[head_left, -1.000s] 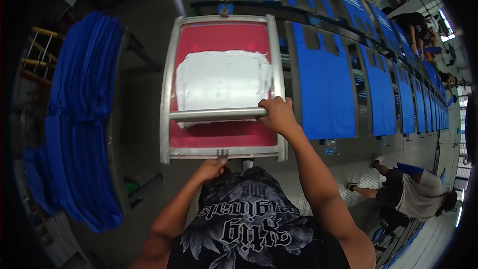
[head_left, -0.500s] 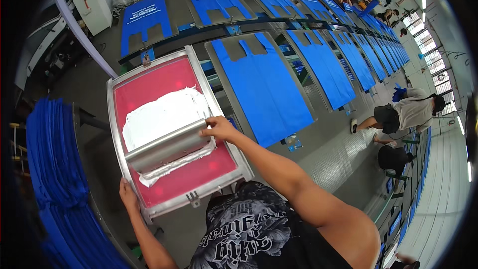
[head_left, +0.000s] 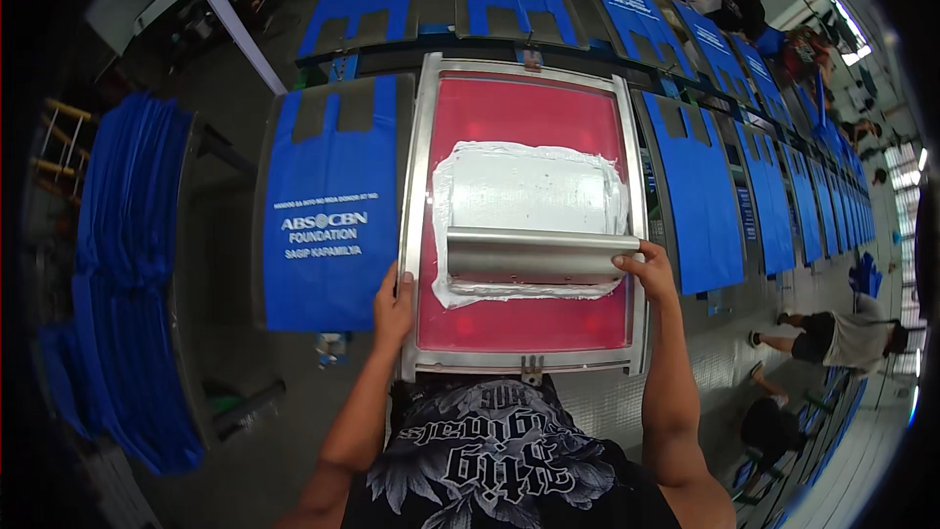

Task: Using a screen and squeegee to apply white ink onto blue garments in a production line.

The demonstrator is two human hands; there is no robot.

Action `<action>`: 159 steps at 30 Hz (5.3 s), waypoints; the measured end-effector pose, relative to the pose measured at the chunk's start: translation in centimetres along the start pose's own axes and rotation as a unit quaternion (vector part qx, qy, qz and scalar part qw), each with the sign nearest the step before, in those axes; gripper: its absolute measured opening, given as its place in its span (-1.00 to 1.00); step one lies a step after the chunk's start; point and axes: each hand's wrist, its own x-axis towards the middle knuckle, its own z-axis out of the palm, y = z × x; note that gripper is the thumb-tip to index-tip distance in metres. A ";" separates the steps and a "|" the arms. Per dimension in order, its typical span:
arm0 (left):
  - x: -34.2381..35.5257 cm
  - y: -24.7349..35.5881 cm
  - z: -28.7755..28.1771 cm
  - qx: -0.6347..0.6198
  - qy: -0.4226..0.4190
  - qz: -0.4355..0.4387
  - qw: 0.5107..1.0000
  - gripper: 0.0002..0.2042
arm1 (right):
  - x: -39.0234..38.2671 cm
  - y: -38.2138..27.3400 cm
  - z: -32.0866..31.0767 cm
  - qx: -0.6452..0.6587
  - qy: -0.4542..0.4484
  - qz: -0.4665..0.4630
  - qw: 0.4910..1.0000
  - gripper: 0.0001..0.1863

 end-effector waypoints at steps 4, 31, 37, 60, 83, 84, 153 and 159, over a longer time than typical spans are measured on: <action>-1.6 1.4 5.0 -0.036 0.004 -0.032 0.999 -0.59 | 2.4 2.9 -4.6 0.004 -0.007 -0.023 1.000 -0.66; -1.1 1.3 9.5 -0.011 0.034 -0.057 0.998 -0.56 | 7.8 6.6 -8.3 -0.013 -0.055 -0.037 0.998 -0.60; -0.3 1.4 9.9 -0.041 0.037 -0.069 0.996 -0.53 | 8.4 6.8 -8.6 -0.023 -0.065 -0.047 0.997 -0.59; 10.0 8.9 16.5 0.397 -0.088 0.317 0.857 -0.60 | 14.6 3.6 -2.3 -0.575 -0.016 -0.357 0.736 -0.66; 9.1 14.1 13.9 0.364 -0.176 0.179 0.897 -0.74 | 12.5 -2.7 -4.9 -0.596 -0.128 -0.215 0.763 -0.59; 5.4 13.3 13.0 0.354 -0.201 0.155 0.900 -0.74 | 8.8 -1.4 -4.9 -0.622 -0.146 -0.191 0.745 -0.58; -17.1 6.0 20.0 -0.149 -0.353 -0.237 0.893 -0.67 | -4.0 0.3 -1.1 -0.507 -0.112 -0.320 0.793 -0.65; -17.3 5.1 21.1 0.033 -0.284 -0.262 0.922 -0.63 | 0.1 0.4 -6.7 -0.533 -0.099 -0.255 0.800 -0.58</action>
